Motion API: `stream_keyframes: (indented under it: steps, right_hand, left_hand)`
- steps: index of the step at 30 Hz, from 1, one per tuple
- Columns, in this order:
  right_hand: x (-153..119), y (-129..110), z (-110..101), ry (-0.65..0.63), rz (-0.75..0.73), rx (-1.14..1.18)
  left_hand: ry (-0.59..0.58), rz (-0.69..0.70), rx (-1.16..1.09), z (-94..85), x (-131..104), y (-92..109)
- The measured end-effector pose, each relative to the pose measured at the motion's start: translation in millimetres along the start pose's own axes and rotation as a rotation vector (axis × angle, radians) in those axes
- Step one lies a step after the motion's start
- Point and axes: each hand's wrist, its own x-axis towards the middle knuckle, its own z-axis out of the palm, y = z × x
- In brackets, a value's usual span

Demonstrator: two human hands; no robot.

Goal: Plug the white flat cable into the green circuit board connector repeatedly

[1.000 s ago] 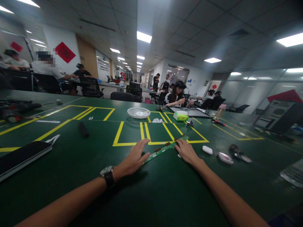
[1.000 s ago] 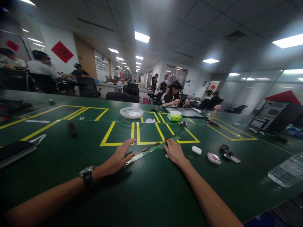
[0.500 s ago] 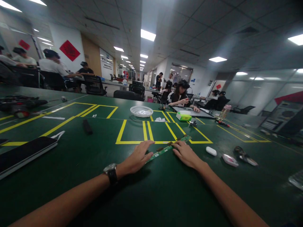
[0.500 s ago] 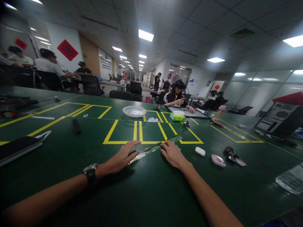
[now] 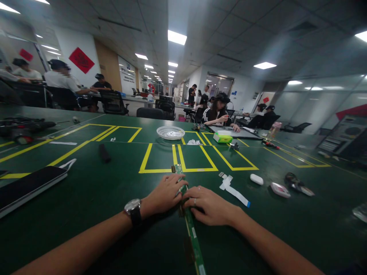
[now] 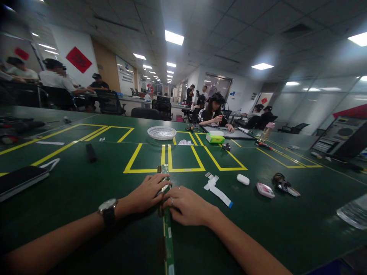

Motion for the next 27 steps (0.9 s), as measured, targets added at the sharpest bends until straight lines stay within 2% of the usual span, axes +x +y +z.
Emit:
stream_keyframes:
  steps: [2, 3, 5, 7, 8, 10, 12, 14, 18, 20, 23, 27]
  right_hand:
    - [-5.2, 13.1, -4.2, 0.053, 0.111, -0.081]
    - [-10.4, 23.8, -7.6, 0.095, 0.221, -0.139]
    - [-24.9, 49.8, -15.5, 0.176, 0.553, -0.293]
    - [-41.6, 75.9, -22.0, 0.143, 0.86, -0.403]
    - [-49.1, 86.8, -24.0, 0.104, 0.968, -0.421]
    - [-59.5, 101.4, -25.3, 0.066, 1.055, -0.405]
    - [-61.5, 104.9, -23.8, 0.062, 1.003, -0.351]
    - [-55.8, 97.9, -20.7, 0.069, 0.872, -0.291]
    - [-32.8, 63.9, -12.6, 0.074, 0.578, -0.192]
    - [-21.5, 45.5, -7.8, 0.076, 0.489, -0.153]
    - [-9.2, 27.2, 0.9, 0.102, 0.465, -0.149]
    - [-2.0, 23.6, 12.1, 0.157, 0.52, -0.202]
  left_hand:
    - [-0.002, 0.001, 0.016, -0.3, -0.4, 1.9]
    - [-0.001, 0.0, 0.02, -0.4, -0.5, 2.4]
    - [-0.003, 0.001, 0.026, -0.7, -0.6, 2.4]
    - [-0.007, -0.002, 0.023, -1.0, -0.6, 1.9]
    - [-0.008, -0.005, 0.017, -1.2, -0.7, 1.6]
    - [-0.01, -0.011, 0.006, -1.6, -0.7, 1.1]
    - [-0.011, -0.009, 0.003, -1.5, -0.8, 0.8]
    - [-0.01, 0.0, 0.003, -1.0, -0.8, 0.3]
    - [0.005, 0.008, -0.012, 0.0, -0.7, -0.1]
    - [0.008, 0.007, -0.014, -0.4, -0.6, 0.6]
    - [0.007, 0.01, -0.008, -1.5, -0.4, 2.5]
    - [0.007, 0.01, 0.0, -2.3, 0.0, 4.0]
